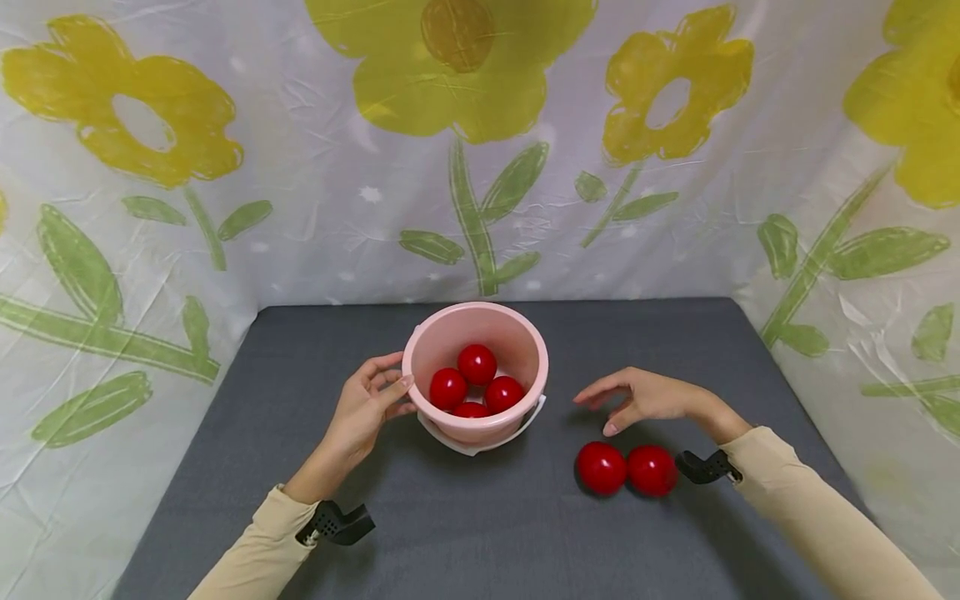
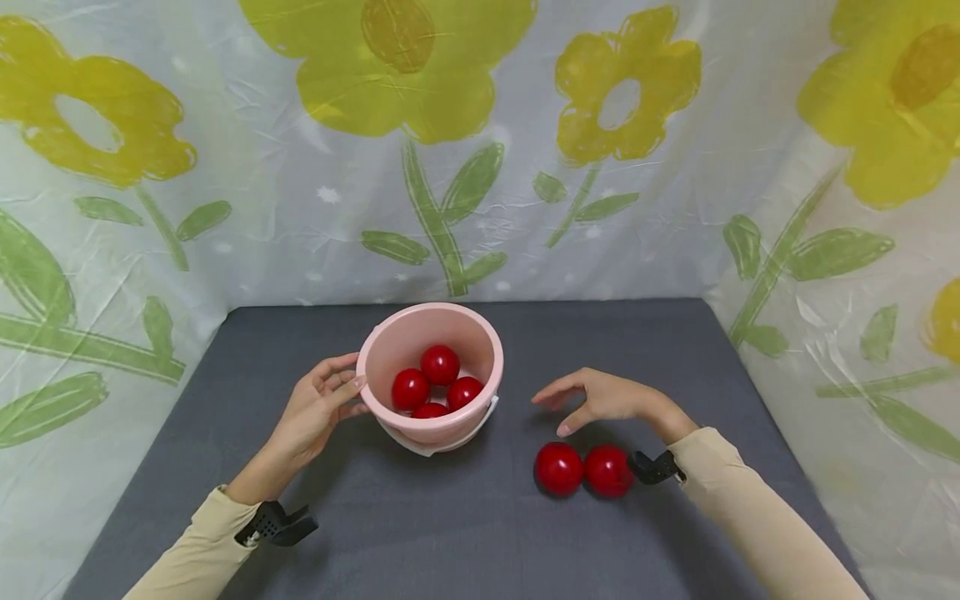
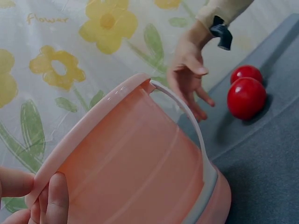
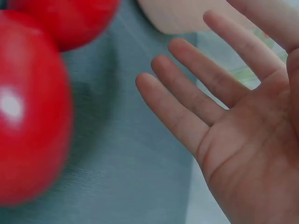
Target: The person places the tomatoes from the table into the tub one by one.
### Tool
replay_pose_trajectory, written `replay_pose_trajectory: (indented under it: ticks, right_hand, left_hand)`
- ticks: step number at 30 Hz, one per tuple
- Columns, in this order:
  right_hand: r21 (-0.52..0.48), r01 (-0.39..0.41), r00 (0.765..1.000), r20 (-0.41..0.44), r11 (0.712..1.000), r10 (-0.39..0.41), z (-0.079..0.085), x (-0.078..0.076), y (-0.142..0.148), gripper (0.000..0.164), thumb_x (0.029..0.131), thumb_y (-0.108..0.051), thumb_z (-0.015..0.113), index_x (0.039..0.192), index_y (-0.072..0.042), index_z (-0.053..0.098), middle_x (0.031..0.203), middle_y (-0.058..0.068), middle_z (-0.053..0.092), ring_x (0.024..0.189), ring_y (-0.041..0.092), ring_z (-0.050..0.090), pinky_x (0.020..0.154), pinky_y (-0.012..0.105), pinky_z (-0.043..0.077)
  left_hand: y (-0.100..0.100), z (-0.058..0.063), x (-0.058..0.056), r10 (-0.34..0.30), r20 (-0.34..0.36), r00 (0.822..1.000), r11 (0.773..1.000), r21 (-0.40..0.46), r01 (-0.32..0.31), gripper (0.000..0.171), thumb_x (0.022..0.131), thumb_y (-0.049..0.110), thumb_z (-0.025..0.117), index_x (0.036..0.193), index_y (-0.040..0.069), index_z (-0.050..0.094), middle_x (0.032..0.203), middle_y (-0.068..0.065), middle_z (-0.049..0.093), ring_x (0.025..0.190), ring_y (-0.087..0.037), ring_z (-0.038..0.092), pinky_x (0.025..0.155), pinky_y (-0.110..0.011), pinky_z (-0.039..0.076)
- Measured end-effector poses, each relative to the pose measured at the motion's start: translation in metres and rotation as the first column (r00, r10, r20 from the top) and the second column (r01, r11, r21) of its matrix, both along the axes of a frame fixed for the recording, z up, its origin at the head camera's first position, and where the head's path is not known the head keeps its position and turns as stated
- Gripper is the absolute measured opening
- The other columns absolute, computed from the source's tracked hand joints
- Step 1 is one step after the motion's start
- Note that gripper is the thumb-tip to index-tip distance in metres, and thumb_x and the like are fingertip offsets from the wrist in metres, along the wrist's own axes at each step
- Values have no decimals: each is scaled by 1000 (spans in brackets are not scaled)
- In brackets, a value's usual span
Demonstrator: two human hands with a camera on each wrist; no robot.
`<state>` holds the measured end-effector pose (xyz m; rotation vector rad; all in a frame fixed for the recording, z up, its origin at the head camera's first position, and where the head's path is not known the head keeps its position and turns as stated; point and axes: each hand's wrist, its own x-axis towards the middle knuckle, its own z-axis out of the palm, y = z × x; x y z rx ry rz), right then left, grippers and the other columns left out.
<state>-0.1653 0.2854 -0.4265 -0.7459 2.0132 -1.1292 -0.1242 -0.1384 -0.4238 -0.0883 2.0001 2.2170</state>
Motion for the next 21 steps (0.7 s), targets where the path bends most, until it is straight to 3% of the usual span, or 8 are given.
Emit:
replay_pose_trajectory:
  ticks: [8, 15, 21]
  right_hand:
    - [8, -19, 998, 61, 1000, 19, -22, 14, -2, 57, 85, -14, 78, 135, 1, 57, 139, 25, 57, 130, 47, 50, 100, 55, 53]
    - [-1, -60, 997, 52, 998, 60, -32, 19, -3, 54, 84, -15, 78, 133, 1, 60, 135, 22, 61, 125, 44, 55, 96, 28, 56]
    - [57, -92, 995, -21, 994, 94, -37, 21, -4, 52, 83, -24, 80, 130, -6, 64, 130, 14, 67, 119, 29, 60, 103, 46, 49]
  left_hand:
    - [0, 0, 0, 1, -3, 1000, 1000, 2, -1, 52, 94, 1, 63, 141, 1, 42, 105, -10, 61, 75, -6, 67, 70, -24, 63]
    - [0, 0, 1, -2, 5, 1000, 1000, 6, 2, 52, 94, 0, 62, 142, 1, 41, 98, 0, 63, 74, -6, 66, 70, -23, 63]
    - [0, 1, 0, 0, 8, 1000, 1000, 13, 0, 52, 94, 0, 62, 142, 1, 41, 102, -5, 61, 74, -6, 67, 69, -23, 63]
